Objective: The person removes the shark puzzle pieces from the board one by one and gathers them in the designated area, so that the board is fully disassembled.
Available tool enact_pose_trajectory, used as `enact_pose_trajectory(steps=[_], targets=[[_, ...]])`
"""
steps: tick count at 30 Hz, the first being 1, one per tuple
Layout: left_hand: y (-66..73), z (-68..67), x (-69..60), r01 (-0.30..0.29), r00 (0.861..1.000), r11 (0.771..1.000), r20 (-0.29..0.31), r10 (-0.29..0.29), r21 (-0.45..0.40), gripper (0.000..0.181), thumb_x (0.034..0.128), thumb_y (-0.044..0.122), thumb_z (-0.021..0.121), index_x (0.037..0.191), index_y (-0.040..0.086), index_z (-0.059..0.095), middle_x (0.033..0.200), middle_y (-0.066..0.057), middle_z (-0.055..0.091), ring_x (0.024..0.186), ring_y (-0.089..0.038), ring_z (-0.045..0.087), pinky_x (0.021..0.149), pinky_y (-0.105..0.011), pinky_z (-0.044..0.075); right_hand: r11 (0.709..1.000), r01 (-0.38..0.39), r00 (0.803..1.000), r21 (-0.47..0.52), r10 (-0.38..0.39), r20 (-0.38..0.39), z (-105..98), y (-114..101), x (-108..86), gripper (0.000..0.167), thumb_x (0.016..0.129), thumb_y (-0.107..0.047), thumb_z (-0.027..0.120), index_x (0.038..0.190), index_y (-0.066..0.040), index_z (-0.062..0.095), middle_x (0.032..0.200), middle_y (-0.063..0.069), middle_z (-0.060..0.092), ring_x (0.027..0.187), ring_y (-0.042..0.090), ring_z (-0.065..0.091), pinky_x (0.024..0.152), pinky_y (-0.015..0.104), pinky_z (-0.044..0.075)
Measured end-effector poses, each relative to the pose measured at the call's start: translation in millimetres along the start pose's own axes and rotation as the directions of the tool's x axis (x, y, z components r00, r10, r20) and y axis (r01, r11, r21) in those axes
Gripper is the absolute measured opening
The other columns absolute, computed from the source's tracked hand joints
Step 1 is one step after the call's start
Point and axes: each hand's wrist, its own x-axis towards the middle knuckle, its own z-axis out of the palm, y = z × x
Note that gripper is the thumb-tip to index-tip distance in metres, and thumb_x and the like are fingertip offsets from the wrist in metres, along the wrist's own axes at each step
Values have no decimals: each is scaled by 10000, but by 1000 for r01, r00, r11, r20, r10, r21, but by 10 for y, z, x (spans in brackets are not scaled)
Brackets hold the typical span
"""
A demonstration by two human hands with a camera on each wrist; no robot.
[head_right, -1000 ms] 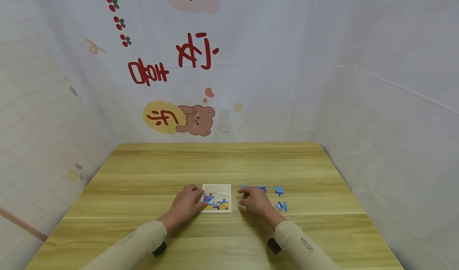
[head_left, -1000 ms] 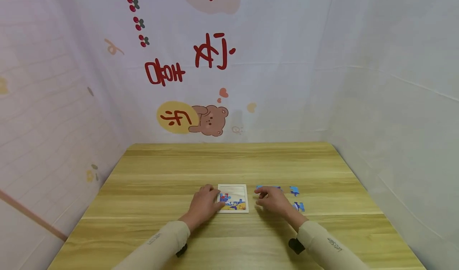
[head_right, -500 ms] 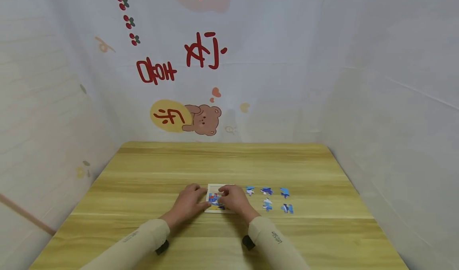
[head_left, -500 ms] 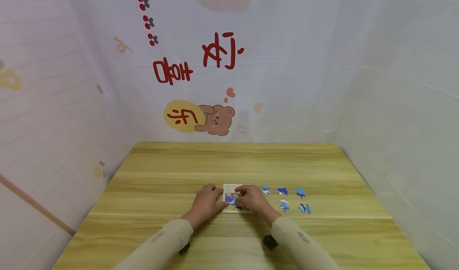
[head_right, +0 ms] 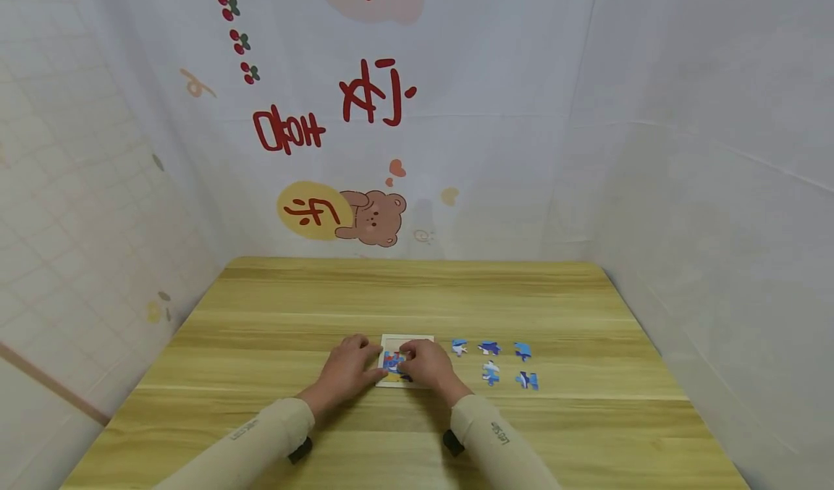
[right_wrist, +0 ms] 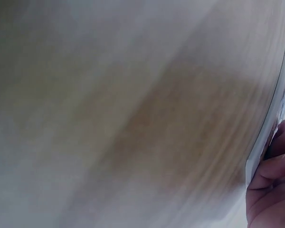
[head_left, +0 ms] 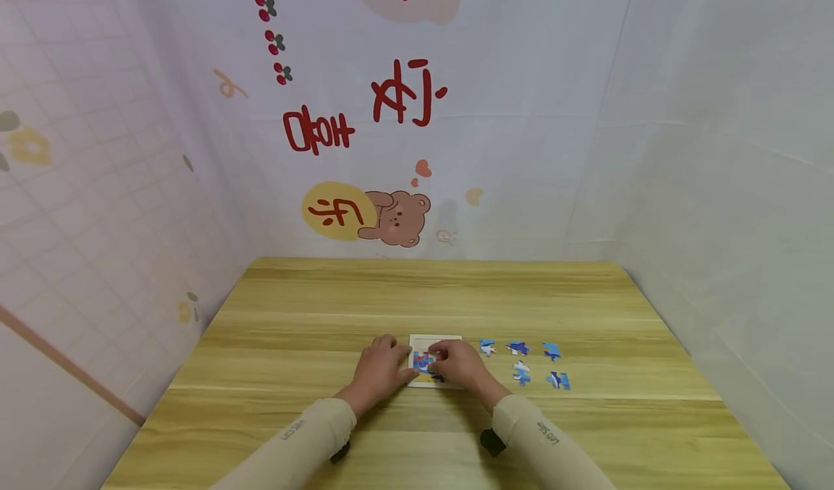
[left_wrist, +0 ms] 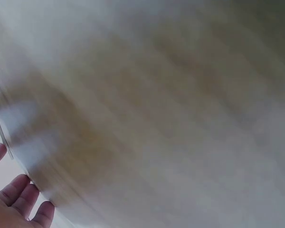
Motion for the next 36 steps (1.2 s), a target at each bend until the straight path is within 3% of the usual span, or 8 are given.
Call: enact_pose_trajectory(steps=[9,13,20,36], targets=[[-23,-4,3,-14,1000,1000,4,14,10,452,874,383,751,1197,69,708,1118,-137,590,1045,-331,556,837,-540,467,999,27,999,-36,-26,34,-10,-18,10,289,842,-102,725,1124,-39,732,773,-42,614,659,87,499,616,286,420],[-9,-24,7,-5,1000,1000,21,5,1,458,873,378,754,1205,66,703,1135,-142,587,1065,-337,549,851,-547,461,1000,25,999,14,-26,31,-30,-27,14,271,845,-73,735,1112,-29,727,780,-28,607,672,100,506,616,284,431],[22,-54,2,-5,999,1000,31,5,-6,445,878,345,757,1209,51,702,1163,-175,578,1083,-351,541,858,-555,459,992,-48,999,121,44,30,-25,-12,28,277,821,-59,779,1093,-46,723,832,-16,619,723,123,540,629,294,468],[16,-35,-4,0,999,1000,41,0,-9,452,882,358,753,1216,58,701,1189,-185,579,1103,-359,539,868,-566,458,995,-6,1000,97,7,-5,17,-3,47,325,815,-85,787,1128,-24,724,876,7,675,794,136,614,701,324,511]])
